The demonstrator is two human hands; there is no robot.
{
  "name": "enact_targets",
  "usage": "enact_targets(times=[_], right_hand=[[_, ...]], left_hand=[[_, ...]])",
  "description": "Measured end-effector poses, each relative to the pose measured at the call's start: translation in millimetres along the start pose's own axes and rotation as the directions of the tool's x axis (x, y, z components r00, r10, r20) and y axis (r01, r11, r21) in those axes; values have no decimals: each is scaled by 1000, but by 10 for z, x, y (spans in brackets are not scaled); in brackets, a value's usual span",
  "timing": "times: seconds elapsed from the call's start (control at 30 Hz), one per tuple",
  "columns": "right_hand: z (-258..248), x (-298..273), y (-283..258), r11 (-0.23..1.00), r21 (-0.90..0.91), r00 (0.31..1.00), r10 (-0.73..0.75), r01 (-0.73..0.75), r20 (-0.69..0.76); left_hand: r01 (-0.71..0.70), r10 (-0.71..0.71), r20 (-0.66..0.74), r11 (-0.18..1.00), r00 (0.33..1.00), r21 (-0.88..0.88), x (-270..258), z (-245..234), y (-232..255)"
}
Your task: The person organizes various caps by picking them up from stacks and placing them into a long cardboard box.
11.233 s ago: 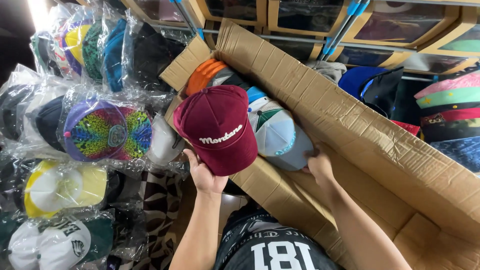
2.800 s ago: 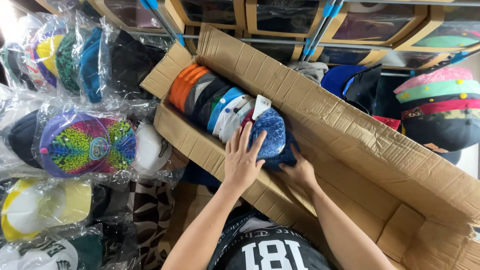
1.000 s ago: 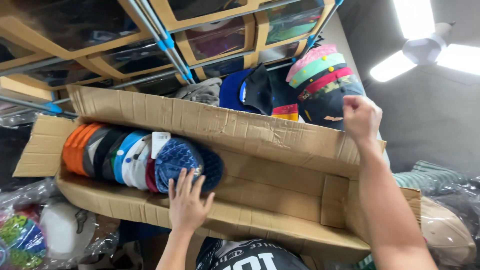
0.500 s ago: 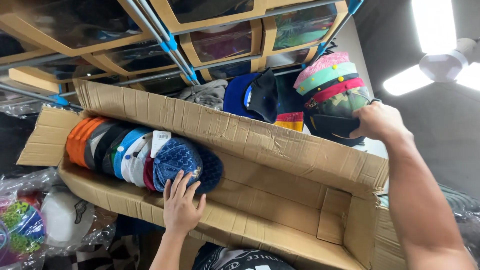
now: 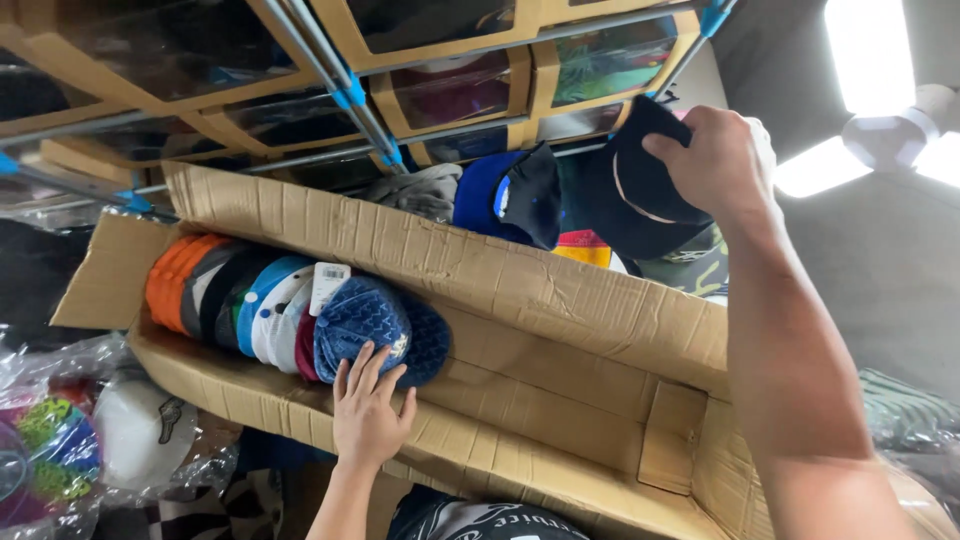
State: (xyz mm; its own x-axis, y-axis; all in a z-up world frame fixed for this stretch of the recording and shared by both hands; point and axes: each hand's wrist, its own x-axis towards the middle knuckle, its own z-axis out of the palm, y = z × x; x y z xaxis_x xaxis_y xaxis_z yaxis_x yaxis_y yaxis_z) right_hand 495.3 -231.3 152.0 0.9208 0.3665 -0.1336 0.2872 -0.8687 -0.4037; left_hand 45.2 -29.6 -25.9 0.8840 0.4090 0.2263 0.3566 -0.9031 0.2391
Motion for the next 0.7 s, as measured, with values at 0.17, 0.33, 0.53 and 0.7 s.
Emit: enact_targets(times=[0.17,0.33,0.53,0.7], right_hand=[[604,236,-362,988,-73,990,132,-136,-51],[1635,145,-744,956,125,949,-282,266,141],[1821,-100,-601,873,296,912,-410,388,13],[1258,29,273,959,144,958,-217,245,-186]], left_hand=[[-4,3,-38,1000,999,-30,19,-9,8],[-4,3,-57,1000,998,-8,9,25,2],[-12,13,-45,1000,999,18,19,-18,19],[-16,17,-42,999,999,30,30,-2,18]])
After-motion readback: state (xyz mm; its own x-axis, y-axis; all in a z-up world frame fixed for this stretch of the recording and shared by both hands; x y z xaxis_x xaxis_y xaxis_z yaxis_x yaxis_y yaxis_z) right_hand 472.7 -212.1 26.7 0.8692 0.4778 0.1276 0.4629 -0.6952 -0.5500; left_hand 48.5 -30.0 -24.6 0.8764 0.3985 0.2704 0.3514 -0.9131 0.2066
